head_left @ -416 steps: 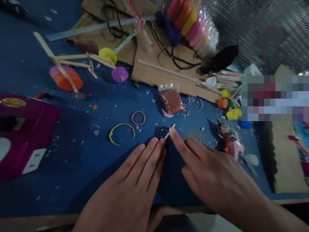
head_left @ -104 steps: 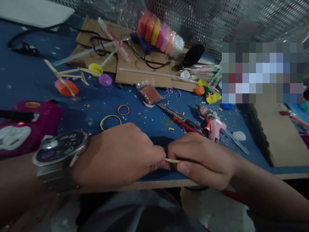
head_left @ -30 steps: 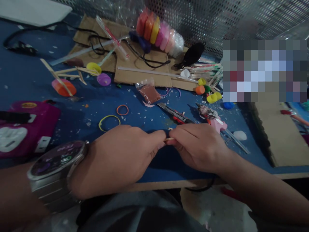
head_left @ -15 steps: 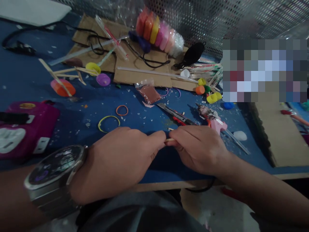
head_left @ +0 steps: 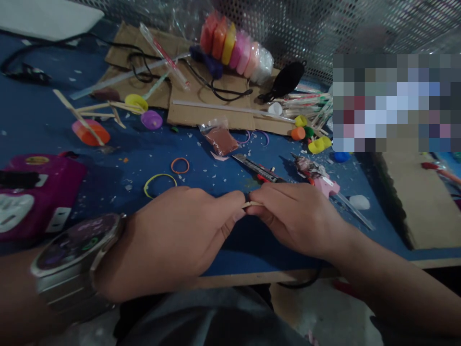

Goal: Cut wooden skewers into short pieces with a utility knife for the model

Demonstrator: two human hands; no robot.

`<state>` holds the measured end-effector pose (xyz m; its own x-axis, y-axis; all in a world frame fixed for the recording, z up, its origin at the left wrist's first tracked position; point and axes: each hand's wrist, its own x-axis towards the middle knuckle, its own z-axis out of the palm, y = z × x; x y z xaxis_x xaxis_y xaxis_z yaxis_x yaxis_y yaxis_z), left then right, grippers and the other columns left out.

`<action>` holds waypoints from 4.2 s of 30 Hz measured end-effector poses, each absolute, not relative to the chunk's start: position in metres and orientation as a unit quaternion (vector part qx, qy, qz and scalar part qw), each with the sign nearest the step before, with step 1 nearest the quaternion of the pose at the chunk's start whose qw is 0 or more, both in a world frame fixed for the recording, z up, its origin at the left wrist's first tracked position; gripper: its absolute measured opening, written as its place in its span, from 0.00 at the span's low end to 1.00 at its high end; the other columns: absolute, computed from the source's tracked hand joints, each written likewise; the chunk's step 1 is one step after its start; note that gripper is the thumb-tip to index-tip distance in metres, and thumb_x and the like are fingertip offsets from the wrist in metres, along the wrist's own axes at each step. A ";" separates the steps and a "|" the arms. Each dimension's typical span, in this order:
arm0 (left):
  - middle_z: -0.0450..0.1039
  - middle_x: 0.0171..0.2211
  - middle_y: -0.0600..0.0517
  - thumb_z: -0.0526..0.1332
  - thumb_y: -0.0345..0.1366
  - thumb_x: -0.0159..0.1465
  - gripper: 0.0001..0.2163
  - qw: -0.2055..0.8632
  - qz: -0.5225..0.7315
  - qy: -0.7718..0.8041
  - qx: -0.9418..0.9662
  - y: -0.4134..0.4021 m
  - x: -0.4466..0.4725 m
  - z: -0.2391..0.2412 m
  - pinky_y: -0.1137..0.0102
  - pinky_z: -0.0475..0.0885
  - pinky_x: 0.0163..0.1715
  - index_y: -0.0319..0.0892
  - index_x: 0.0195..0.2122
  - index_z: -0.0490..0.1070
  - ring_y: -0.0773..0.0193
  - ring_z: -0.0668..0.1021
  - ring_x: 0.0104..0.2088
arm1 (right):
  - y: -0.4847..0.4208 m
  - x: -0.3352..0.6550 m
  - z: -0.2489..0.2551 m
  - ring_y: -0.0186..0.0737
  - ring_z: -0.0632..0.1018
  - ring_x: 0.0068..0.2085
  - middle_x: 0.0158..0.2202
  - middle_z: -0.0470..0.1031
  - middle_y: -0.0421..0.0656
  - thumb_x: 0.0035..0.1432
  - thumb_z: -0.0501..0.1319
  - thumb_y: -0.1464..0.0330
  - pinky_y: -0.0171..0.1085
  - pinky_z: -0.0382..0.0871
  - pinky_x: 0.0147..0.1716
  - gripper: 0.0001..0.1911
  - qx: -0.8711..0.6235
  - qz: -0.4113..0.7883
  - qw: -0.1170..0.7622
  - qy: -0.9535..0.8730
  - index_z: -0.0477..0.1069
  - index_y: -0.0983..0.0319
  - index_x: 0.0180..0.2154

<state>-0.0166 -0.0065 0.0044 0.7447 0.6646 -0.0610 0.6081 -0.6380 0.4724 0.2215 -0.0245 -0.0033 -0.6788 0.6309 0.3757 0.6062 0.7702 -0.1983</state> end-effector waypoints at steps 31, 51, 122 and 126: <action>0.68 0.24 0.56 0.47 0.40 0.79 0.17 0.285 0.112 0.364 0.880 -0.007 -0.017 0.004 0.61 0.49 0.27 0.46 0.34 0.67 0.63 0.67 0.23 | -0.022 0.224 0.000 0.36 0.81 0.34 0.35 0.83 0.41 0.79 0.58 0.68 0.36 0.70 0.32 0.09 -0.368 0.128 0.273 -0.880 0.74 0.59 0.42; 0.69 0.22 0.63 0.60 0.38 0.75 0.02 0.413 0.215 0.381 0.798 -0.004 -0.016 0.012 0.69 0.63 0.25 0.48 0.44 0.70 0.67 0.71 0.23 | -0.021 0.223 -0.002 0.34 0.79 0.31 0.33 0.81 0.40 0.79 0.57 0.66 0.34 0.68 0.29 0.10 -0.354 0.174 0.306 -0.866 0.73 0.60 0.42; 0.77 0.36 0.57 0.55 0.25 0.69 0.10 0.455 0.329 0.424 0.711 0.011 -0.019 0.003 0.68 0.69 0.33 0.46 0.35 0.71 0.66 0.76 0.34 | -0.018 0.226 -0.004 0.48 0.83 0.46 0.47 0.81 0.49 0.69 0.66 0.73 0.46 0.80 0.42 0.16 -0.426 0.012 0.365 -0.828 0.75 0.56 0.56; 0.76 0.34 0.59 0.55 0.23 0.67 0.12 0.431 0.325 0.425 0.727 0.009 -0.020 0.004 0.69 0.67 0.30 0.47 0.33 0.72 0.68 0.75 0.31 | -0.017 0.227 -0.003 0.48 0.83 0.45 0.46 0.81 0.49 0.69 0.68 0.71 0.46 0.80 0.44 0.15 -0.424 0.009 0.357 -0.833 0.78 0.57 0.56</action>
<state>-0.0201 0.0095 0.0043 0.4279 0.8977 0.1056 0.3377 -0.2671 0.9026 0.2266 -0.0175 -0.0030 -0.3863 0.7124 0.5858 0.6990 0.6406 -0.3180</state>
